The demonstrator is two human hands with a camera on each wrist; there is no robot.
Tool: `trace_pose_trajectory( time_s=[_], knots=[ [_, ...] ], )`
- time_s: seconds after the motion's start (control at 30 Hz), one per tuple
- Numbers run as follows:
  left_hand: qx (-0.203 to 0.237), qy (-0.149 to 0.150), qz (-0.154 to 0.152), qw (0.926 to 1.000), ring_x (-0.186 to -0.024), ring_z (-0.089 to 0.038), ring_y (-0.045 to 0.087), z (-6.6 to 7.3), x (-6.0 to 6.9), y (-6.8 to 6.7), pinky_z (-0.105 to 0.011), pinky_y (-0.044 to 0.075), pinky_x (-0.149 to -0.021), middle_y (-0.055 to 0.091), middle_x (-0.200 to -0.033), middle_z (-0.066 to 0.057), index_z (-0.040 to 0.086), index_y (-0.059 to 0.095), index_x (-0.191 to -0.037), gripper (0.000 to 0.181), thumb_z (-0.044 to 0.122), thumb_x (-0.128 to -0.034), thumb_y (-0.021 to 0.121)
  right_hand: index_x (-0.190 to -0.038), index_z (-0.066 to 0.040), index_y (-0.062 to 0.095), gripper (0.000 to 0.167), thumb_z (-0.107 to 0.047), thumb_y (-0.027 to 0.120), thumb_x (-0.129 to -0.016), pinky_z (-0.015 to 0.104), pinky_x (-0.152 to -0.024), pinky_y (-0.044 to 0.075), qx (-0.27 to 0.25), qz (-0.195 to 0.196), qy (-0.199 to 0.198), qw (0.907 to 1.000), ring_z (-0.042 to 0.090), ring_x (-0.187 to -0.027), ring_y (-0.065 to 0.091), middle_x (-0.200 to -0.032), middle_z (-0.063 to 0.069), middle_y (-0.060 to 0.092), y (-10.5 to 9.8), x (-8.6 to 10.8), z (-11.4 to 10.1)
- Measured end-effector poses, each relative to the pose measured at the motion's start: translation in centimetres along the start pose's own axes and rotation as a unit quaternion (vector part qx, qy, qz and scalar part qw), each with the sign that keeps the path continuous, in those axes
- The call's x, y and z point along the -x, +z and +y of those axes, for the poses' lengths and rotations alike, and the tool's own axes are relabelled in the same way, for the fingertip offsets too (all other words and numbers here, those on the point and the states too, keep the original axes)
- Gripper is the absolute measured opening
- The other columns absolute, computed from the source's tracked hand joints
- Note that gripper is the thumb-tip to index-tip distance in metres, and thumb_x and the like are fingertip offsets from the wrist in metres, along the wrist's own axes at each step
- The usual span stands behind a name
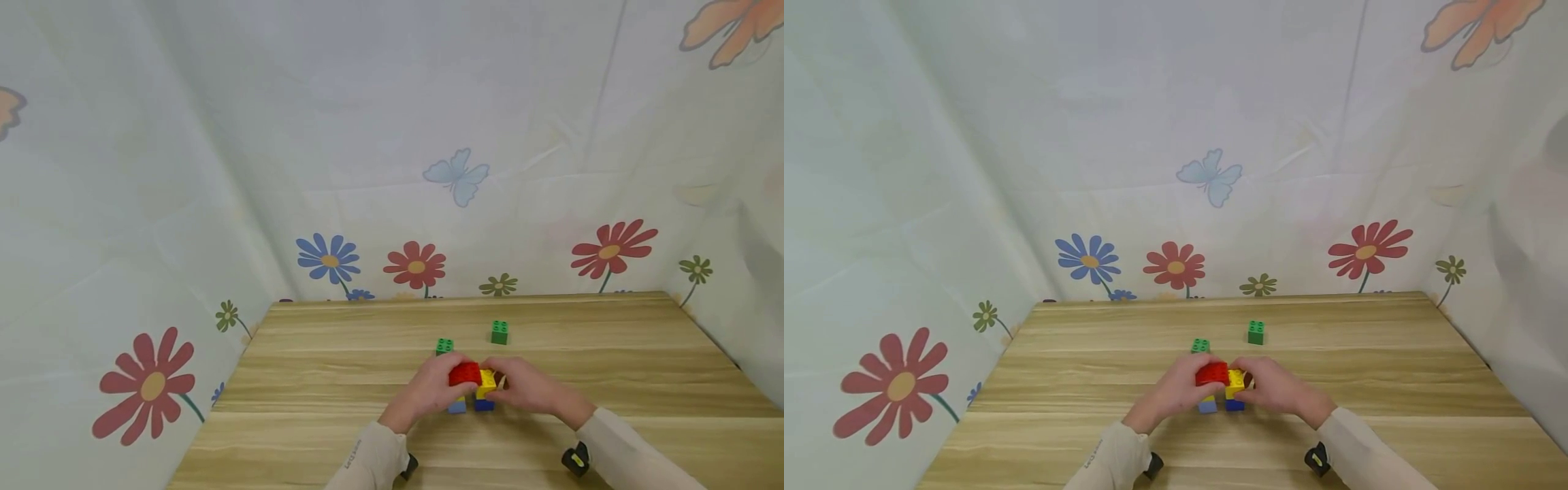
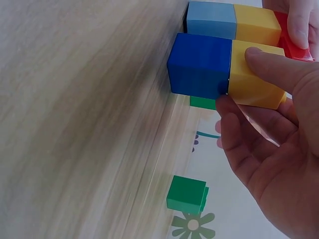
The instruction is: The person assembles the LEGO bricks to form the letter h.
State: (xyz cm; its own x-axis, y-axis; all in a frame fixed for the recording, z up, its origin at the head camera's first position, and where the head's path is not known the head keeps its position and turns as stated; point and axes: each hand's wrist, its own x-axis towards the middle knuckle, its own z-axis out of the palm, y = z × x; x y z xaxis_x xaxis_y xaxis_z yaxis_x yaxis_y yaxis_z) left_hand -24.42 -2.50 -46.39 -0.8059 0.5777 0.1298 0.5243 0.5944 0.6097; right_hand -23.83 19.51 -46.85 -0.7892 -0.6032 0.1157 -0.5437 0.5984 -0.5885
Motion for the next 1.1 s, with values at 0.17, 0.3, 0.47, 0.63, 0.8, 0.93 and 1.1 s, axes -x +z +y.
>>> trace_pose_trajectory(
  time_s=[0.17,0.3,0.47,0.63,0.8,0.93,1.1],
  knots=[
    [0.006,0.006,-0.001,1.0000,-0.092,-0.005,0.051,0.16,-0.13,0.16,-0.021,0.046,-0.075,0.058,-0.114,0.011,0.019,0.058,-0.122,0.038,0.038,-0.0890,0.065,-0.112,-0.013,0.060,0.033,-0.023,0.074,-0.083,0.026,-0.069,0.051,-0.006,0.006,-0.003,1.0000,0.009,-0.083,0.057,-0.100,-0.008,0.062,-0.08,0.02,-0.11],
    [0.007,-0.001,-0.002,1.0000,-0.094,-0.005,0.052,0.22,-0.14,0.19,-0.021,0.047,-0.077,0.057,-0.116,0.011,0.021,0.057,-0.124,0.041,0.039,-0.0886,0.065,-0.111,-0.013,0.060,0.033,-0.024,0.074,-0.083,0.026,-0.068,0.050,-0.011,0.007,-0.002,0.9999,0.008,-0.082,0.056,-0.099,-0.008,0.061,-0.08,0.03,-0.14],
    [0.014,-0.009,-0.005,0.9998,-0.092,-0.005,0.052,0.35,-0.22,0.21,-0.022,0.047,-0.076,0.058,-0.113,0.012,0.023,0.057,-0.123,0.039,0.039,-0.0882,0.065,-0.112,-0.013,0.060,0.033,-0.023,0.073,-0.084,0.027,-0.068,0.051,-0.033,0.007,-0.003,0.9994,0.010,-0.083,0.057,-0.098,-0.007,0.061,-0.01,0.19,0.12],
    [0.021,-0.010,-0.003,0.9997,-0.089,-0.004,0.052,0.46,-0.31,0.25,-0.021,0.047,-0.074,0.058,-0.109,0.013,0.023,0.058,-0.120,0.037,0.038,-0.0878,0.067,-0.114,-0.010,0.060,0.035,-0.022,0.073,-0.084,0.031,-0.071,0.053,-0.047,0.010,-0.009,0.9988,0.014,-0.086,0.059,-0.101,-0.005,0.062,0.04,0.38,0.56],
    [0.024,-0.006,-0.002,0.9997,-0.088,-0.004,0.052,0.43,-0.33,0.32,-0.020,0.047,-0.074,0.058,-0.108,0.013,0.022,0.059,-0.120,0.036,0.037,-0.0880,0.066,-0.114,-0.007,0.060,0.035,-0.022,0.072,-0.085,0.033,-0.071,0.053,-0.052,0.009,-0.011,0.9985,0.015,-0.086,0.060,-0.099,-0.005,0.063,-0.10,0.41,0.60],
    [0.018,0.000,-0.001,0.9998,-0.088,-0.003,0.052,0.43,-0.35,0.35,-0.020,0.047,-0.074,0.059,-0.108,0.013,0.022,0.059,-0.119,0.036,0.038,-0.0883,0.066,-0.114,-0.007,0.060,0.035,-0.022,0.072,-0.085,0.032,-0.071,0.053,-0.055,0.007,-0.009,0.9984,0.014,-0.086,0.060,-0.097,-0.006,0.063,-0.18,0.41,0.50],
    [0.010,0.006,-0.001,0.9999,-0.087,-0.003,0.053,0.59,-0.33,0.26,-0.019,0.047,-0.074,0.059,-0.106,0.013,0.020,0.060,-0.118,0.035,0.037,-0.0882,0.066,-0.114,-0.007,0.060,0.035,-0.023,0.072,-0.085,0.031,-0.071,0.053,-0.054,0.004,-0.003,0.9985,0.014,-0.085,0.061,-0.097,-0.005,0.064,-0.06,0.41,0.58]
  ],
)
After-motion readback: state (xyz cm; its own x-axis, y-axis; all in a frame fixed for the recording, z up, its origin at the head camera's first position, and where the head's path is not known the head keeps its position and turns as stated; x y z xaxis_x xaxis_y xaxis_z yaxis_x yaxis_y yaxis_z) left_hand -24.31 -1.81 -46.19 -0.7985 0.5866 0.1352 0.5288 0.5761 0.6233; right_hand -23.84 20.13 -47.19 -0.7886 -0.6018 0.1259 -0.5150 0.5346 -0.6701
